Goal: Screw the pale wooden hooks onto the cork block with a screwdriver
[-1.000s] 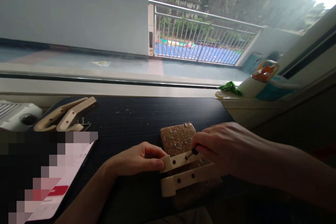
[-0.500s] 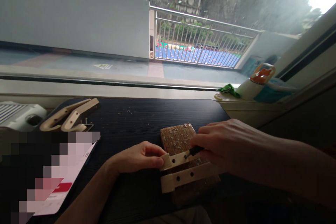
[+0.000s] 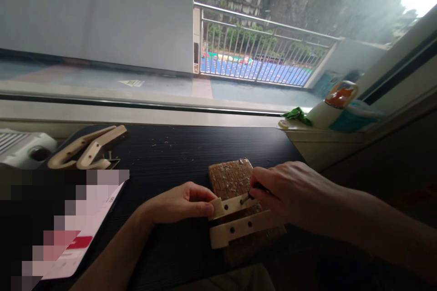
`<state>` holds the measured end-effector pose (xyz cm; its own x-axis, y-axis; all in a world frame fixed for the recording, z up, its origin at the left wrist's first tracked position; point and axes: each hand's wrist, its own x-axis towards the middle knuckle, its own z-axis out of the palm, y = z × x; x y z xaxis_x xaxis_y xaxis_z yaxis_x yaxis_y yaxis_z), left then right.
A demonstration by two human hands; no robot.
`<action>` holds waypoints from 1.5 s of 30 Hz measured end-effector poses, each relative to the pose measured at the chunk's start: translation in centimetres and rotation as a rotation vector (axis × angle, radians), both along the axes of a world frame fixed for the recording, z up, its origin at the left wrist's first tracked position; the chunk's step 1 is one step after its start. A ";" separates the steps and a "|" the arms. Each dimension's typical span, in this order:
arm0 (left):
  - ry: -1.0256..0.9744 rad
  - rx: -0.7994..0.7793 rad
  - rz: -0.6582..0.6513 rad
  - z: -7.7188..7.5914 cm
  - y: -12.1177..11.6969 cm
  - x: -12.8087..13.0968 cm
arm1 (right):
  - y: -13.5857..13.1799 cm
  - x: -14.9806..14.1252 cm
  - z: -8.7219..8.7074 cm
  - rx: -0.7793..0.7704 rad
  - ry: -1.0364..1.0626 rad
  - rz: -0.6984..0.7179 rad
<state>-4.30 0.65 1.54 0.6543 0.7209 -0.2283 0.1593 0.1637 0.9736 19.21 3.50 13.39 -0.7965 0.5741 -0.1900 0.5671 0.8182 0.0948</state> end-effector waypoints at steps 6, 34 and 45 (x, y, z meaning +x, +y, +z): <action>-0.001 0.005 0.019 -0.2 0.1 0.0 | -0.1 -0.5 1.5 -0.043 -0.129 -0.059; -0.025 -0.007 0.026 -0.4 0.1 0.1 | -0.8 -1.3 2.2 -0.042 -0.132 -0.042; 0.009 0.005 0.005 -0.1 0.1 -0.1 | -0.7 -0.6 1.7 -0.231 0.063 0.008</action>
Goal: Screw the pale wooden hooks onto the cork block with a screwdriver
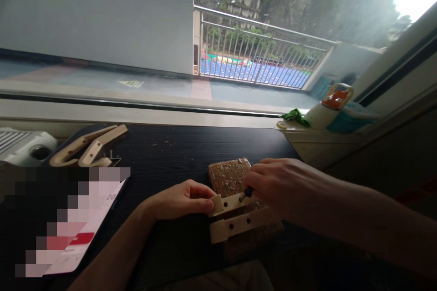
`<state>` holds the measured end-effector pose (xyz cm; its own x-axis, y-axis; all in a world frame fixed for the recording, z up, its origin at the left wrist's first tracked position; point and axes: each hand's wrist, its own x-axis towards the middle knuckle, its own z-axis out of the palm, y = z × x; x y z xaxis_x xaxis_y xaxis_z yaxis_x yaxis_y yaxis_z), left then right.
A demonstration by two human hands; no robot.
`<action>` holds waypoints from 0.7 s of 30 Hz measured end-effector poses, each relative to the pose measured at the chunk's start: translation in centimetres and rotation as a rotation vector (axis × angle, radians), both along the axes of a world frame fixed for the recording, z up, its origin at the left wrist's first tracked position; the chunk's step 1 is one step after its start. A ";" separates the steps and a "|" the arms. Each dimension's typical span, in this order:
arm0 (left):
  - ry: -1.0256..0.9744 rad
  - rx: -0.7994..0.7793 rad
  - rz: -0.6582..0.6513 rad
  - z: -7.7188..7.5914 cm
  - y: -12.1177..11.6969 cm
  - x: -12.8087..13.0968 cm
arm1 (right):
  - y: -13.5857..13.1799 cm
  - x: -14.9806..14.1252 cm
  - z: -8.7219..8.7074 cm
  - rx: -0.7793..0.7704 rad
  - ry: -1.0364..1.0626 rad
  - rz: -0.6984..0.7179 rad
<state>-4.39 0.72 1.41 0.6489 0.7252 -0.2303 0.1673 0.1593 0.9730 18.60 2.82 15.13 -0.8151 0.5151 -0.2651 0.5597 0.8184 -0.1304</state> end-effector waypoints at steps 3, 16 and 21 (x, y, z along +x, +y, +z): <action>-0.003 0.000 -0.005 0.0 0.0 0.1 | 0.3 -0.1 -0.6 0.070 -0.054 -0.013; -0.026 -0.001 0.019 -0.5 0.0 0.1 | 0.6 -0.6 -0.1 0.221 -0.120 -0.004; -0.023 0.001 0.005 -0.3 0.0 0.1 | 0.6 -0.4 0.2 0.077 -0.093 0.109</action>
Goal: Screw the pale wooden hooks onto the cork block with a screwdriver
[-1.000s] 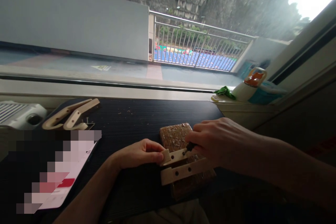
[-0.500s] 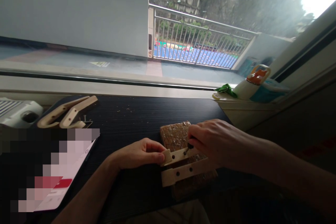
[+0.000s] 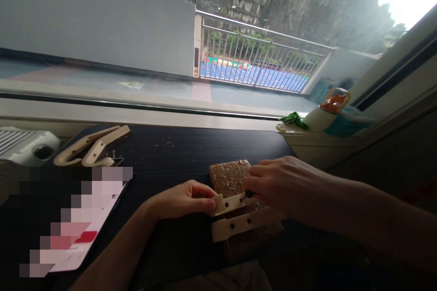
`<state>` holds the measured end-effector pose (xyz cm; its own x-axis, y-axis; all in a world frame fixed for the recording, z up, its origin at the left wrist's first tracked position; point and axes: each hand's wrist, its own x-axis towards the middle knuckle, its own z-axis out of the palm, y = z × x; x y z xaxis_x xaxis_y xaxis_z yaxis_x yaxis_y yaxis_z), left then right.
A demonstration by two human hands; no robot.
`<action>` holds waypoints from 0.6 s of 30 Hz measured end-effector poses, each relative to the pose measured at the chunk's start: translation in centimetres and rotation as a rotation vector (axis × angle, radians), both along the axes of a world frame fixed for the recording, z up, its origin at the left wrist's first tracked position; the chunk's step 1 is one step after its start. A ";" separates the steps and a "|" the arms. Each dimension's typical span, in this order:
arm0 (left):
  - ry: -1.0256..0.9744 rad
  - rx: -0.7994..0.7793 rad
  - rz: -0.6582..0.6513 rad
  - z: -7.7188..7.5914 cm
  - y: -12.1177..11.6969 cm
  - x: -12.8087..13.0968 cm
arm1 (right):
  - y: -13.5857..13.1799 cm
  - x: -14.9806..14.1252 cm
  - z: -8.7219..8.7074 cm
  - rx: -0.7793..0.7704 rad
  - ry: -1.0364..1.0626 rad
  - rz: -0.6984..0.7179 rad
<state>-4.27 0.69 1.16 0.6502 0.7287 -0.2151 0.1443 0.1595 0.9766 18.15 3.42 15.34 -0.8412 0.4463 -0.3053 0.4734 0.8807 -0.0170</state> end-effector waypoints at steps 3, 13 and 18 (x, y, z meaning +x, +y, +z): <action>-0.004 -0.008 -0.006 0.2 0.0 0.0 | 0.1 0.1 -0.3 -0.045 0.020 -0.029; 0.040 0.019 -0.010 0.4 0.0 0.0 | 0.0 0.2 -0.8 0.082 -0.086 -0.098; 0.028 0.009 0.002 0.4 0.0 0.1 | -0.3 -0.7 -0.1 0.109 -0.166 -0.144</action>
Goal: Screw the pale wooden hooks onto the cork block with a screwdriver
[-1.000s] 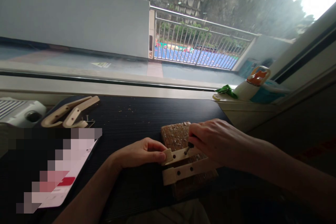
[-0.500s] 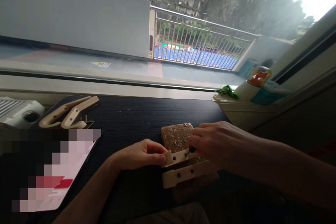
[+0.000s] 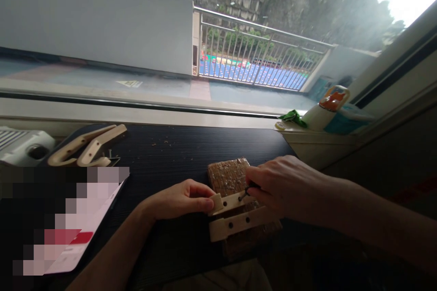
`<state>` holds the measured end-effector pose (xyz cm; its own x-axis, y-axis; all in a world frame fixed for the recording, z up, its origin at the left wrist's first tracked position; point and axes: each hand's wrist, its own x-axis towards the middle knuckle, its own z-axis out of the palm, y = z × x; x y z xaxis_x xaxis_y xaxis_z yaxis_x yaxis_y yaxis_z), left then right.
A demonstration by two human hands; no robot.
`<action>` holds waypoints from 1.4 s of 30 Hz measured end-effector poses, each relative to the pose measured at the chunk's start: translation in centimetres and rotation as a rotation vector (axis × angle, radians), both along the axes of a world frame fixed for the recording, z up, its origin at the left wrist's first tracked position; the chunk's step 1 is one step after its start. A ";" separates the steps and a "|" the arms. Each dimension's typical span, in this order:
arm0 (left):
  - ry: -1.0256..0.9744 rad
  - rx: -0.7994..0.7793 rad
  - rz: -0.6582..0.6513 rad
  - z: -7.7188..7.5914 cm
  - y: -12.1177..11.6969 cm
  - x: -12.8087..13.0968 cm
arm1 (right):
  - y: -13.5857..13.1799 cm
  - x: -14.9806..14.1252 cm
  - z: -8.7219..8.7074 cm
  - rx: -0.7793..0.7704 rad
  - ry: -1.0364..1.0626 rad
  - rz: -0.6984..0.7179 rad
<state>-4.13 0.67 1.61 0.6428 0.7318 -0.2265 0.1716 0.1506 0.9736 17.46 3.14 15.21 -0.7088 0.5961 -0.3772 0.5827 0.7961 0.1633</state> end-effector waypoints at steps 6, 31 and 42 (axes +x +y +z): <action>-0.011 -0.001 -0.010 -0.1 -0.1 -0.1 | -0.4 0.5 0.8 -0.108 0.101 0.099; -0.003 -0.004 0.009 -0.2 0.0 0.0 | -0.3 0.8 0.9 -0.019 0.115 0.031; 0.005 -0.020 0.009 0.1 -0.1 0.0 | -0.6 1.9 0.2 -0.111 0.275 0.064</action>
<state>-4.12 0.55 1.72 0.6347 0.7331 -0.2442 0.1754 0.1711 0.9695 19.41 2.56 15.45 -0.8281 0.5131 -0.2258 0.5412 0.8367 -0.0837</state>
